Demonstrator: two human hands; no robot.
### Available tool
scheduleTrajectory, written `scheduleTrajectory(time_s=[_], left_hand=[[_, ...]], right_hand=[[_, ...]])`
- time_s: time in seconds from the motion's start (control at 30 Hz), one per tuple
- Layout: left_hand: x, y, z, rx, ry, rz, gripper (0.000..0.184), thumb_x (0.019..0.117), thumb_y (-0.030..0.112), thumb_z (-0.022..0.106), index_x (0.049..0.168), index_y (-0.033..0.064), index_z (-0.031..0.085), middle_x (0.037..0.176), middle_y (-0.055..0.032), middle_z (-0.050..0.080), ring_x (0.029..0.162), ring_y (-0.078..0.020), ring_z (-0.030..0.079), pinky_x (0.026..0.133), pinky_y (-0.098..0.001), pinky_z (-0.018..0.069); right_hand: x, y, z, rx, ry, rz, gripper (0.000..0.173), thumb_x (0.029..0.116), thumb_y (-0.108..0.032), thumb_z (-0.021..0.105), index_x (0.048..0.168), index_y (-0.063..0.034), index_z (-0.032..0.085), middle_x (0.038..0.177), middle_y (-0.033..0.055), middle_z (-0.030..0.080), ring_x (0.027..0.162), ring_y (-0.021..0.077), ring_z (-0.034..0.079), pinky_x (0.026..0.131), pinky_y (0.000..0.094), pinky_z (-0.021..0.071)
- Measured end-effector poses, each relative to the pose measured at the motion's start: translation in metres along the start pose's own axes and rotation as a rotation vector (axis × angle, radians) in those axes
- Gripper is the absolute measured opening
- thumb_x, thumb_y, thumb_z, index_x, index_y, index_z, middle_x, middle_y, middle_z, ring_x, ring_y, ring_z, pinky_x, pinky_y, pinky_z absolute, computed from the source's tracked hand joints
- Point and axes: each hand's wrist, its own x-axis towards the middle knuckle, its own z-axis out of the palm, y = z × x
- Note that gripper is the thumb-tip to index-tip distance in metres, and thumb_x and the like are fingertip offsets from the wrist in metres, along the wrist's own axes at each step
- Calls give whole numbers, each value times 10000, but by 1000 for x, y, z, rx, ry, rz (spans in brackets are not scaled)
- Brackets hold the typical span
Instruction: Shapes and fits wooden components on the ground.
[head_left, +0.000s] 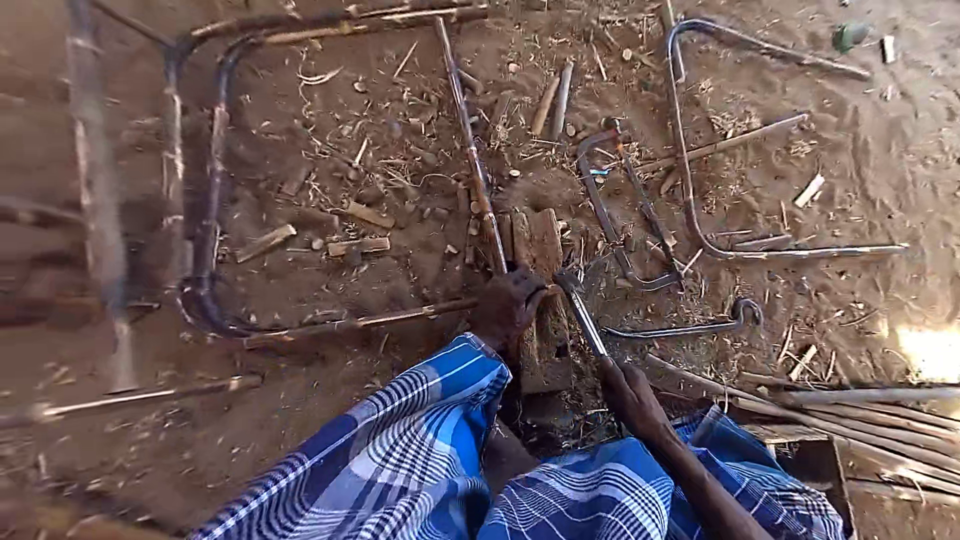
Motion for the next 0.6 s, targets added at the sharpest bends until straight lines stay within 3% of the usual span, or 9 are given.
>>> scheduleTrajectory(time_s=[0.1,0.17,0.33,0.43,0.5,0.57,0.6], left_hand=[[0,1,3,15,32,23,213,1011,284,610,1083,160,768,1067,-91,733,962,-285,714,836,-531,573],[0,2,3,16,39,32,221,1005,268,604,1081,140,768,1061,-102,733,947,-299,715,817,-537,573],[2,5,0,18,28,6,239,1005,261,610,1109,130,779,1108,-98,743,1011,-288,718,896,-525,570],[1,4,4,8,43,5,229,1010,285,618,1107,159,782,1064,-73,743,982,-255,717,872,-505,573],[5,1,2,5,58,15,217,1010,289,618,1093,171,781,1053,-57,741,971,-243,717,858,-495,579],[1,2,2,1,34,5,218,1017,292,618,1096,167,779,1068,-61,741,978,-251,719,863,-500,580],[0,3,2,1,19,0,218,1021,293,615,1103,170,775,1073,-61,737,984,-251,715,870,-499,577]], right_hand=[[-3,4,8,-68,33,-47,627,1059,-626,263,840,-146,602,573,-8,456,475,146,459,458,359,426],[-2,6,11,-153,31,-16,635,1060,-623,251,866,-145,621,611,2,502,519,164,517,497,394,469],[0,4,15,-236,35,25,666,1050,-645,237,903,-130,634,645,19,522,586,188,566,571,438,509],[6,-2,11,-137,29,100,691,1040,-675,246,823,-135,618,603,31,501,521,190,517,502,417,458],[17,-22,5,-77,98,97,646,1027,-681,346,886,-127,647,596,47,519,486,201,511,460,414,449],[33,-49,6,-81,229,105,500,1002,-599,536,1033,-136,720,647,67,566,520,232,534,476,458,457],[48,-60,7,-97,296,140,463,980,-578,596,1044,-137,724,678,80,587,567,252,561,518,488,471]])
